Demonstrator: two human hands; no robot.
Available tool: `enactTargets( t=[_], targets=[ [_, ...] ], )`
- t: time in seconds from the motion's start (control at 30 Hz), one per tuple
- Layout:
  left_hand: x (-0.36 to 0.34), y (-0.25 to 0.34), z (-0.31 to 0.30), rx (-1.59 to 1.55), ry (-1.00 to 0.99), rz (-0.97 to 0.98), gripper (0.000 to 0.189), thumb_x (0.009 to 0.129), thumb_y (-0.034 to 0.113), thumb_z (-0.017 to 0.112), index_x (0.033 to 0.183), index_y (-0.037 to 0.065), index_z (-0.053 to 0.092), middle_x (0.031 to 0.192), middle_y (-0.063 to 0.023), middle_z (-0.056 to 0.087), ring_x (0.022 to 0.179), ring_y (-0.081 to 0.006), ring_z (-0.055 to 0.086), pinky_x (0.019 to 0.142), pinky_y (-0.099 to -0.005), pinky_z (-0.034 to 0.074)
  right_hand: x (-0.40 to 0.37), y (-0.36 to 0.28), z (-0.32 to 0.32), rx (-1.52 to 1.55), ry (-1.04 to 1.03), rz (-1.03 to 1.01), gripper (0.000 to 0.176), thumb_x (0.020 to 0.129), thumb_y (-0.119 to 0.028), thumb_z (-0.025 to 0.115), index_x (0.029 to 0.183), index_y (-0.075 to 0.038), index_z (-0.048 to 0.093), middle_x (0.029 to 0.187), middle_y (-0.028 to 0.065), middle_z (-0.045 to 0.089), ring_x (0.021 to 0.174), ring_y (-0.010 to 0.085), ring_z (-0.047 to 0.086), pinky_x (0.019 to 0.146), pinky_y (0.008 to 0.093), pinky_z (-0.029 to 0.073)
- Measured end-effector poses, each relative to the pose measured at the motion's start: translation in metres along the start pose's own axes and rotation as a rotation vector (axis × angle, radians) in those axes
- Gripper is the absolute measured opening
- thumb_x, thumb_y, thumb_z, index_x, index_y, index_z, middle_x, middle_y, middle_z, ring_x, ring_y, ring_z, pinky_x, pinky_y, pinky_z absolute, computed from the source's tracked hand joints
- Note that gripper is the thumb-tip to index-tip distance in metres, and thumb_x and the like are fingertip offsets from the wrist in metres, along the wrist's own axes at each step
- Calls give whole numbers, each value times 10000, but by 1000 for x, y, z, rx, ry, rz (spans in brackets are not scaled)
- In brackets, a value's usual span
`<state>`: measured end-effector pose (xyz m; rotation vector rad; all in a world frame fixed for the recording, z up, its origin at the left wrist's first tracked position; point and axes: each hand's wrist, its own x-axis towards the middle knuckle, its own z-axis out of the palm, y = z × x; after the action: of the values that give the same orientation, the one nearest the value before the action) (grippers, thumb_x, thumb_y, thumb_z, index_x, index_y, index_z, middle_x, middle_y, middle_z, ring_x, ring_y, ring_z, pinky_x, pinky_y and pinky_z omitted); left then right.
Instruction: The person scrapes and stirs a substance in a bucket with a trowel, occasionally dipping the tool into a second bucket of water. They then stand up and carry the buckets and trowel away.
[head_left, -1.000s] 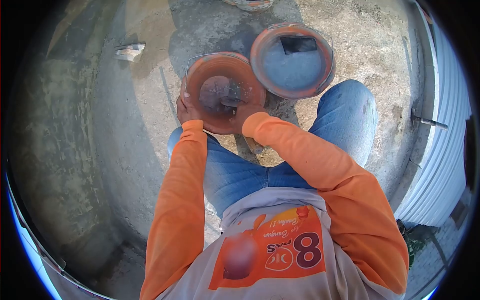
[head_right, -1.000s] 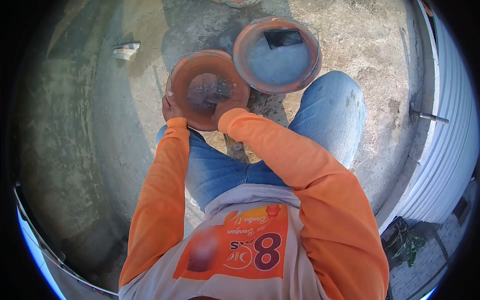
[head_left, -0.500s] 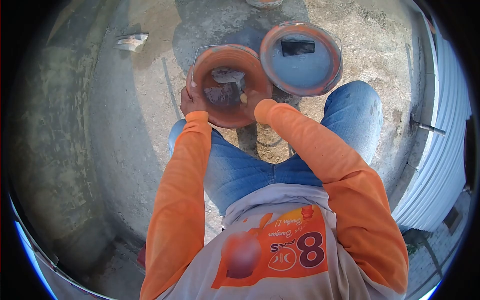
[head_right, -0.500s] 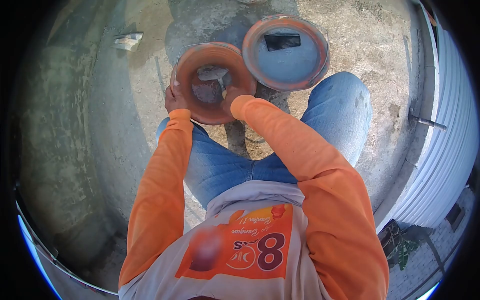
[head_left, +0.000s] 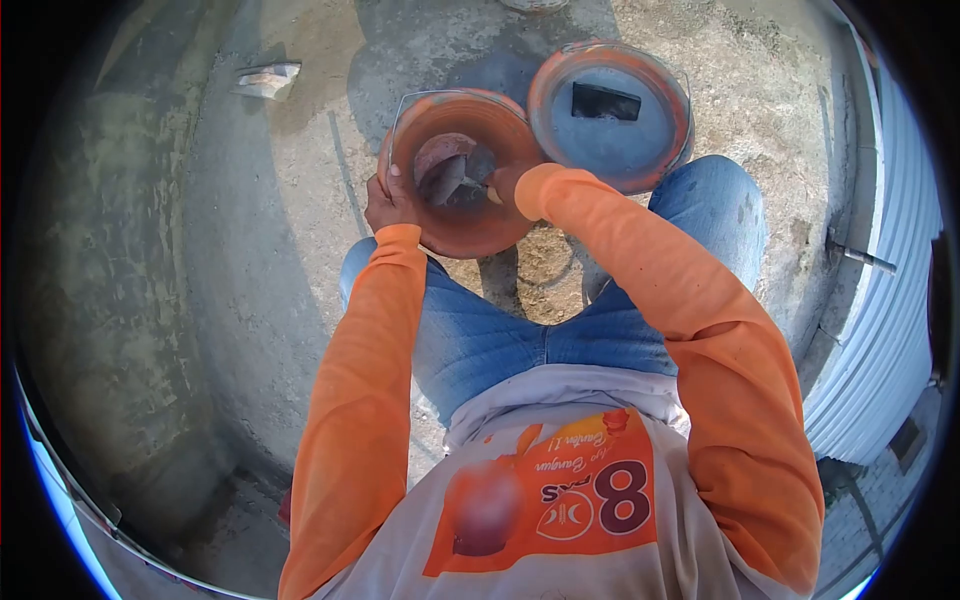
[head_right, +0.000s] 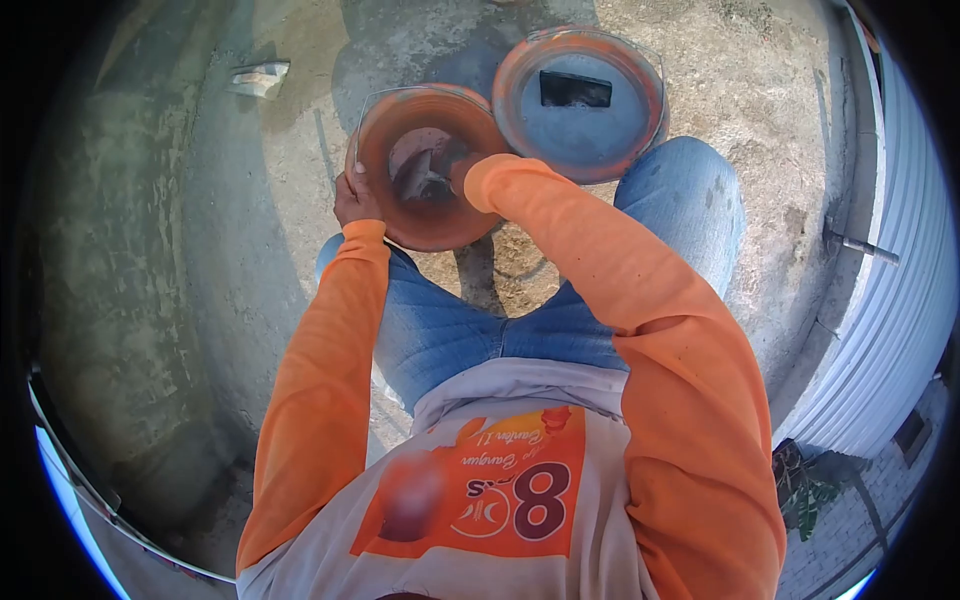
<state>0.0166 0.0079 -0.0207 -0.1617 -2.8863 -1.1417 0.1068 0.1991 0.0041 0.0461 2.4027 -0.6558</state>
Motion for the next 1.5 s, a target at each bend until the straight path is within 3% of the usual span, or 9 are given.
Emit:
enactTargets(
  t=[0.17,0.43,0.67,0.77,1.03,1.13,1.27,1.33,1.5],
  targets=[
    [1,4,0,-29,-11,-14,447,880,466,502,914,29,583,780,-175,620,719,-271,597,694,-361,468,3,-14,13,426,82,291,427,738,-207,623,1122,-33,550,1031,226,606,977,367,584,855,403,473],
    [-4,1,0,-20,20,53,433,868,478,496,880,53,575,752,-217,618,726,-395,607,649,-427,471,-4,-22,-14,-95,-32,-54,415,757,-123,582,1165,-55,539,1068,187,610,974,334,602,817,431,494],
    [-2,9,-1,6,-4,1,440,867,492,485,894,61,571,795,-229,621,772,-416,602,670,-442,469,-4,-22,-23,-73,-78,28,394,780,-59,538,1174,-69,549,1099,148,608,1006,323,593,840,423,489],
    [-2,2,-1,-10,12,27,433,869,480,490,890,56,571,777,-228,619,754,-410,603,664,-440,469,2,-25,3,167,58,168,368,804,-81,509,1170,-71,555,1088,154,612,1013,319,591,841,422,487],
    [-3,3,0,-41,-6,-3,440,886,447,504,919,15,581,785,-168,626,705,-257,596,690,-353,471,-7,-4,-18,-148,-28,27,297,848,-137,471,1093,-73,625,1150,136,593,1041,289,586,871,394,483],
    [-2,-1,2,-84,4,35,468,864,499,488,906,42,579,787,-222,626,751,-393,607,667,-423,471,-1,-8,-12,-57,48,31,336,845,-98,457,1164,-88,562,1049,173,617,994,315,600,833,425,492],
    [-6,-2,0,-51,19,44,478,862,504,488,907,37,577,790,-218,628,751,-387,609,673,-419,472,-7,-19,4,-107,102,-75,335,835,-98,482,1160,-82,564,1081,175,608,1000,312,599,836,412,495],
    [-8,-1,-1,-94,-20,49,420,892,428,507,929,17,583,793,-144,630,734,-191,588,699,-328,471,-17,-19,-10,-352,-47,-178,339,828,-102,502,1161,-69,560,1113,169,599,1008,302,598,835,401,498],
    [-4,-4,5,-101,3,47,439,894,439,493,931,11,583,803,-157,628,727,-225,588,696,-337,469,-20,-18,-39,-250,-18,-136,333,818,-115,524,1143,-68,574,1118,145,604,1016,287,597,837,388,499]
  ],
)
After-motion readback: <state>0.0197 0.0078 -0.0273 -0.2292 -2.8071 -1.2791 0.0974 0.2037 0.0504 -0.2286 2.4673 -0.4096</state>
